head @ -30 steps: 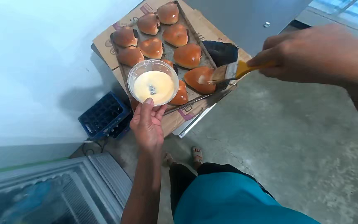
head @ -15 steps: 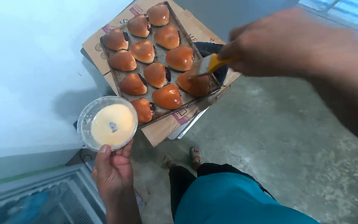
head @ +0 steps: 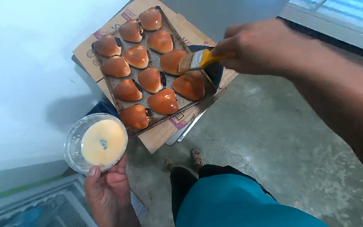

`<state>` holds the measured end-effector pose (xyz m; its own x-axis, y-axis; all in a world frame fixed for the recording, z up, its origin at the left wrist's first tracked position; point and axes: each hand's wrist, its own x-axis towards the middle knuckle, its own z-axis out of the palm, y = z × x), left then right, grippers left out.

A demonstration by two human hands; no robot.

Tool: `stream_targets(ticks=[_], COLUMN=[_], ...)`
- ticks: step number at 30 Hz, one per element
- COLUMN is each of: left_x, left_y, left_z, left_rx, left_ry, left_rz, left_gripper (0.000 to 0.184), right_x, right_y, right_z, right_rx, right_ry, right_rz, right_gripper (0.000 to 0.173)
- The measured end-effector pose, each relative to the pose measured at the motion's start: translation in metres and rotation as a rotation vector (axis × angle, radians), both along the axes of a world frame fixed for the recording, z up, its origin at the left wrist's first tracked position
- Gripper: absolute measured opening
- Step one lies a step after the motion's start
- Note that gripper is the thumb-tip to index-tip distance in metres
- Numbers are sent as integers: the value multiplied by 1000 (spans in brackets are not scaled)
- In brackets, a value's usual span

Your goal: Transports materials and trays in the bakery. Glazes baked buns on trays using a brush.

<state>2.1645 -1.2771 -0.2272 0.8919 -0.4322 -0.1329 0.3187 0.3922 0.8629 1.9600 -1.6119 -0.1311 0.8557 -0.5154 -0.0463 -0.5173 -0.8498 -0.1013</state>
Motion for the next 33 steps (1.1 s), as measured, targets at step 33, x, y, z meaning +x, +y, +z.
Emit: stream_targets(ticks=[33], left_x=[131], left_y=[83], left_z=[-29], left_rx=[-53], left_ry=[24], left_rz=[62], left_gripper=[14], right_x=[156], right_y=[140], right_z=[13], right_rx=[-116], right_ry=[59], right_rz=[299], right_gripper=[13])
